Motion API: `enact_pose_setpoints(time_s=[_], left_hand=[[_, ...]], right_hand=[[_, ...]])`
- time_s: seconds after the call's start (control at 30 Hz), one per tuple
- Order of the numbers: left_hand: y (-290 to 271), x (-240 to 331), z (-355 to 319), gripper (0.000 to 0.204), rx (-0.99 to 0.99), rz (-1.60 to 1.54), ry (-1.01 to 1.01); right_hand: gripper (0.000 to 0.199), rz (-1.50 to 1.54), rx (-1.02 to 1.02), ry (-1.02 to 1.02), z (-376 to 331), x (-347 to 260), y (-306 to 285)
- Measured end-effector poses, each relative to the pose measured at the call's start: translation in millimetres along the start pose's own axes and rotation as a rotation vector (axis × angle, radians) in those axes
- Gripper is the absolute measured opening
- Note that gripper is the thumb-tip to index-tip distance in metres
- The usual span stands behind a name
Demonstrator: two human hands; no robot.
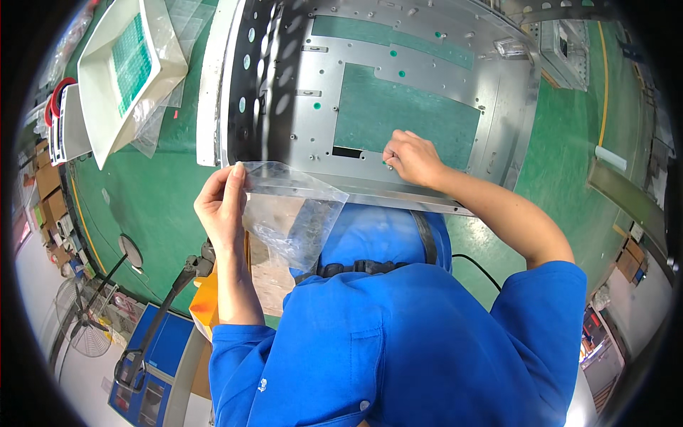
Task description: Applying small green adhesive labels to specified locations on a metal chassis.
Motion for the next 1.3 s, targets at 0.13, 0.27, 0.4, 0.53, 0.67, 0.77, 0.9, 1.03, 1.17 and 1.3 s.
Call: enact_pose_setpoints(time_s=[0.13, 0.27, 0.4, 0.53, 0.67, 0.77, 0.9, 1.03, 1.17, 1.3], left_hand=[[0, 0, -1, 0.013, 0.004, -0.001, -0.001], [0, 1, -2, 0.012, 0.016, 0.009, -0.002], [0, 1, -1, 0.012, 0.015, 0.008, -0.002], [0, 0, 1, 0.014, 0.02, 0.011, -0.003], [-1, 1, 2, 0.014, 0.029, 0.004, -0.017], [-12, 5, 10, 0.013, 0.044, -0.057, 0.006], [-30, 38, 31, 0.019, 0.173, -0.045, 0.085], [-64, 84, 59, 0.021, 0.327, -0.145, 0.21], [-101, 103, 83, 0.017, 0.457, -0.383, 0.234], [-119, 106, 90, 0.015, 0.512, -0.454, 0.235]], right_hand=[[0.001, -0.01, 0.024, -0.024, -1, -1, 0], [0.002, 0.012, 0.055, -0.045, -3, 1, 1], [0.008, 0.058, 0.064, -0.037, -3, -2, -1], [0.018, 0.153, 0.027, 0.046, 0, 1, -4], [0.03, 0.346, -0.117, 0.166, 13, 17, -2], [0.034, 0.101, -0.077, 0.12, 19, 6, -9], [0.039, 0.023, -0.198, 0.243, 30, 16, -2], [0.038, -0.079, -0.114, 0.084, 28, -2, -14], [0.028, -0.035, -0.111, 0.11, 30, 0, -14], [0.022, 0.593, 0.038, -0.045, 68, -62, -58]])
Point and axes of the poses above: each hand's wrist, its own z-axis towards the middle knuckle, its own y-axis out of the palm, x = y × z, the point moved 5 cm from there along z, towards the middle knuckle, and after that the axes turned 6 degrees about -y, right-handed, at the moved point
